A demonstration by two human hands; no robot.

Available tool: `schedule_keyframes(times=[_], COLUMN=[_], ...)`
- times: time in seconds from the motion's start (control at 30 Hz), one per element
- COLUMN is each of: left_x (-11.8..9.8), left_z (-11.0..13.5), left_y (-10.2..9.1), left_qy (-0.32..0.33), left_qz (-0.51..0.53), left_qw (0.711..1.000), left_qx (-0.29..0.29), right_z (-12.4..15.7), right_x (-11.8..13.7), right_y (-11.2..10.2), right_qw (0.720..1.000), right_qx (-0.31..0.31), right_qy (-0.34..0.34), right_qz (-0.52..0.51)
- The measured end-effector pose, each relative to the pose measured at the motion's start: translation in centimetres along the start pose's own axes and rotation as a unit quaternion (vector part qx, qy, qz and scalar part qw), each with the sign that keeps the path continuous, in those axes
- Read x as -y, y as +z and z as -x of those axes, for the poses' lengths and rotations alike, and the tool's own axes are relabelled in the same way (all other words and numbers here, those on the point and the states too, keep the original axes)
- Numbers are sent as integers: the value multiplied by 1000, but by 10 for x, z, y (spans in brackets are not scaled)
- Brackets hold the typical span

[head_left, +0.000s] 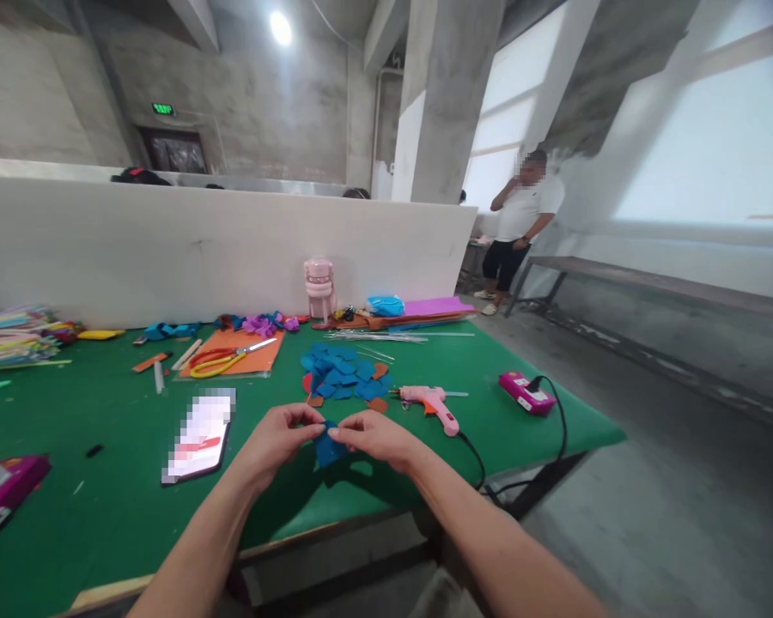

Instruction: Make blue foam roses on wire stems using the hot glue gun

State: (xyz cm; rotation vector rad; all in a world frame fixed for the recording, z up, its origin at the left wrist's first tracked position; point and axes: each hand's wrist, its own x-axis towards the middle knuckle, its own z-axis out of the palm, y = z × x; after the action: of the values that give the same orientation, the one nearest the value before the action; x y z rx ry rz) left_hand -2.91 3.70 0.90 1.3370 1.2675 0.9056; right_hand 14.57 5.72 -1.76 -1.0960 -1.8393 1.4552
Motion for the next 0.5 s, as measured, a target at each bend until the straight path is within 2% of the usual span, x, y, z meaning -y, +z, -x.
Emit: schedule_keyframes(times=[0.23,0.37,0.5], left_x=[0,1,6], left_z=[-6,-10,-13], left_y=[1,0,4], left_qy=[13,51,73], left_qz=[1,49,66], left_qw=[1000,996,994], left_qx=[-25,-51,-57], right_z=[-9,-9,-5], right_x=[10,2,-9], right_y=[-7,-13,-23], right_qw=[1000,993,970], right_qx=[-6,-88,-196], right_qy=[-12,-24,-31], right_qz=[-28,-73,-138])
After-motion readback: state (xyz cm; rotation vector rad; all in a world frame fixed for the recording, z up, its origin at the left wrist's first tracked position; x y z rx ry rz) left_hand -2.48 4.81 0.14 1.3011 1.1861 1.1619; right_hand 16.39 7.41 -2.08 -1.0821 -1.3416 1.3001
